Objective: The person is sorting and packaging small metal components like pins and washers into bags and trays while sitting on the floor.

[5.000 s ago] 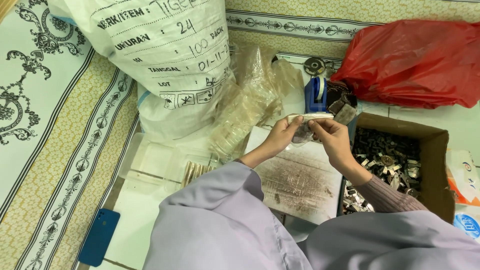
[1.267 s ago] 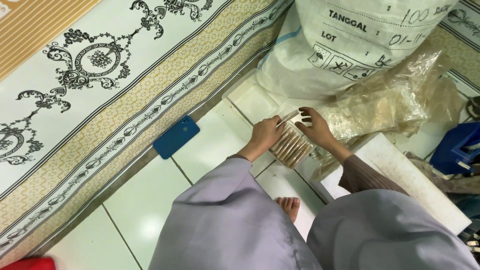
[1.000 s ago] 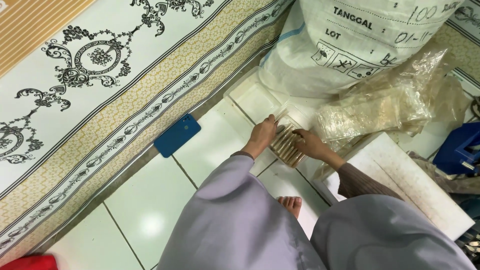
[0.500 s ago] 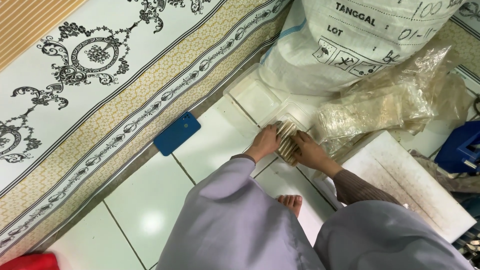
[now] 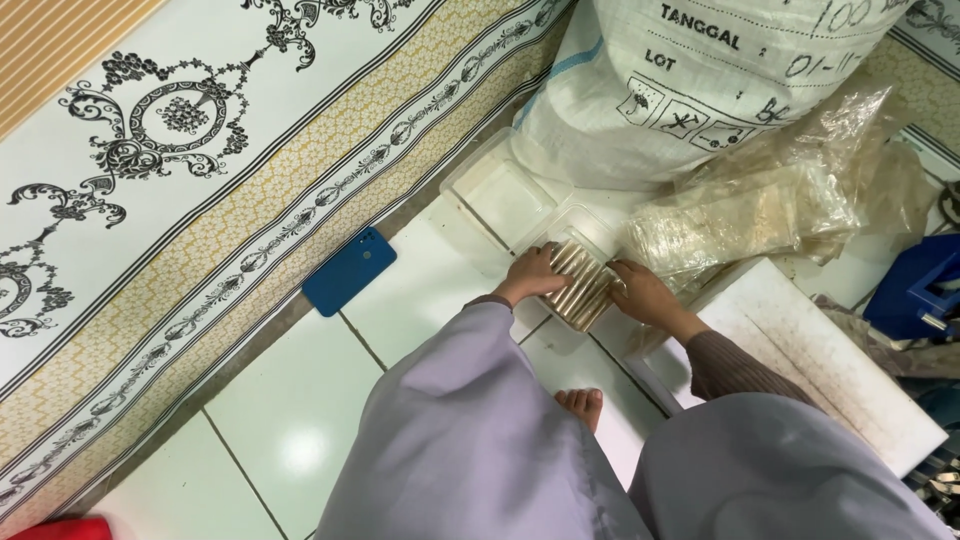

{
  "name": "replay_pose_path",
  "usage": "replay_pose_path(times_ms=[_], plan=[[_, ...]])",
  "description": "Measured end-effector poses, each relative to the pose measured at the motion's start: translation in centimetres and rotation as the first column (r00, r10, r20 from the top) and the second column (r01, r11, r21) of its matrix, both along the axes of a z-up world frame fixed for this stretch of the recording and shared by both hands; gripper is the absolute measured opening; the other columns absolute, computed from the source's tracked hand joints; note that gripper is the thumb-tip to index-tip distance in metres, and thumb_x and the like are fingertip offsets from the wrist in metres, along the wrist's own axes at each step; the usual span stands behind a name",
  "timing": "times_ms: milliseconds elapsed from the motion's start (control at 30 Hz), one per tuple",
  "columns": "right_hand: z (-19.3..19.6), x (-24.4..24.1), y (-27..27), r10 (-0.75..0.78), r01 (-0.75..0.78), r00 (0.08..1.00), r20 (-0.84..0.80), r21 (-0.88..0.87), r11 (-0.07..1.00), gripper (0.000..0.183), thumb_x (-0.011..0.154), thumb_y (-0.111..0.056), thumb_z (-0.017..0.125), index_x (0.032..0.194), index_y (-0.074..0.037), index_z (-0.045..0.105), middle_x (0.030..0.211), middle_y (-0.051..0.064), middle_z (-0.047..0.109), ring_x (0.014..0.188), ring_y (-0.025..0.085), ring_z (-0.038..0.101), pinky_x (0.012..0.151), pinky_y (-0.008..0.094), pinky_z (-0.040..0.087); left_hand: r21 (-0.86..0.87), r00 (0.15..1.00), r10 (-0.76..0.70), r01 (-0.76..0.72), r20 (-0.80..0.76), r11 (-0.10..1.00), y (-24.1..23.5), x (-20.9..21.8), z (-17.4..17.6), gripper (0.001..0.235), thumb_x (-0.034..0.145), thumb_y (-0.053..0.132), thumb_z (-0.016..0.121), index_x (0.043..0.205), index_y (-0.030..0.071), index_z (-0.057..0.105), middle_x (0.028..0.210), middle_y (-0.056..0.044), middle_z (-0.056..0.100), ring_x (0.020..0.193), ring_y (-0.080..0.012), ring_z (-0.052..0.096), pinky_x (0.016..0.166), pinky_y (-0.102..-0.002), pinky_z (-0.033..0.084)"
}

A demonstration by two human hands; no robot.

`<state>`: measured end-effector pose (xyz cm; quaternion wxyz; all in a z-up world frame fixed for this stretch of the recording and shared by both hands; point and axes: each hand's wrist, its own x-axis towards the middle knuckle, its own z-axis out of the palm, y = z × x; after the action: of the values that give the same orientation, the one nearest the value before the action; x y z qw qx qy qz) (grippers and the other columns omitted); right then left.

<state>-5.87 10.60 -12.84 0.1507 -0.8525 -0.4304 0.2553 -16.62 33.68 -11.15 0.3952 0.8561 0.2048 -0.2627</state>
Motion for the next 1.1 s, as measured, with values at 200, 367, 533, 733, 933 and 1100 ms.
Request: replay_pose_path(times_ms=[200,367,533,733,933,1100], plan=[[0.6,0.0,0.1,0.061,-0.065,0.997,0.054,0.077,0.995,0.043,0.101,-0.007,0.046,0.141,0.001,0.057,0.13,0.027,0.065,0.123,0.04,0.065,0.106,0.047,0.052,-0.184,0.991,0.133,-0.134,-0.015,0.974,-0.2,0.9,1.5,0.095,0.086,0.065,0.045,0.156,0.002,0.033,0.151,-0.031,0.043,0.143,-0.0458,0.041,0.114,-0.054,0.036],[-1.1,0.4,-0.3,0.081,-0.093,0.991,0.102,0.112,0.989,0.043,0.099,-0.005,0.045,0.14,0.001,0.059,0.122,0.027,0.069,0.115,0.04,0.068,0.101,0.048,0.055,-0.265,0.983,0.18,-0.163,0.04,0.95,1.0,0.0,1.9,0.078,0.091,0.052,0.041,0.151,0.002,0.045,0.149,-0.03,0.049,0.141,-0.0464,0.044,0.113,-0.054,0.039],[-1.1,0.8,-0.4,0.069,-0.082,0.995,0.075,0.18,0.98,0.044,0.098,-0.003,0.044,0.139,0.004,0.057,0.115,0.029,0.07,0.107,0.043,0.069,0.095,0.05,0.056,-0.289,0.984,0.162,-0.134,0.073,0.948,1.3,-0.2,4.0,0.067,0.093,0.042,0.037,0.145,0.004,0.056,0.146,-0.027,0.054,0.137,-0.0455,0.047,0.109,-0.052,0.043],[-0.8,0.5,-0.6,0.047,-0.049,0.999,0.013,0.224,0.973,0.046,0.098,-0.004,0.047,0.144,0.002,0.052,0.118,0.027,0.07,0.11,0.042,0.069,0.097,0.052,0.055,-0.306,0.99,0.117,-0.087,0.08,0.948,0.9,-0.6,4.2,0.065,0.097,0.032,0.034,0.153,0.001,0.043,0.154,-0.027,0.044,0.144,-0.0444,0.039,0.118,-0.052,0.036],[-0.2,-0.4,-0.5,0.066,-0.075,0.992,0.108,0.073,0.995,0.064,0.096,-0.028,0.057,0.156,-0.011,0.042,0.125,0.026,0.069,0.118,0.041,0.067,0.116,0.052,0.04,-0.253,0.994,0.025,0.002,0.105,0.967,0.1,-0.9,3.4,0.067,0.099,0.034,0.031,0.156,-0.002,0.035,0.156,-0.03,0.039,0.145,-0.0443,0.038,0.119,-0.052,0.035],[-1.0,-1.6,-0.3,0.068,-0.058,0.977,0.204,-0.056,0.997,0.068,0.102,-0.041,0.048,0.161,-0.014,0.028,0.127,0.021,0.069,0.124,0.031,0.066,0.126,0.049,0.024,-0.013,0.978,0.031,-0.029,0.206,0.999,-2.2,-2.0,6.1,0.075,0.097,0.039,0.037,0.158,-0.003,0.024,0.156,-0.036,0.033,0.146,-0.0438,0.036,0.117,-0.051,0.037]])
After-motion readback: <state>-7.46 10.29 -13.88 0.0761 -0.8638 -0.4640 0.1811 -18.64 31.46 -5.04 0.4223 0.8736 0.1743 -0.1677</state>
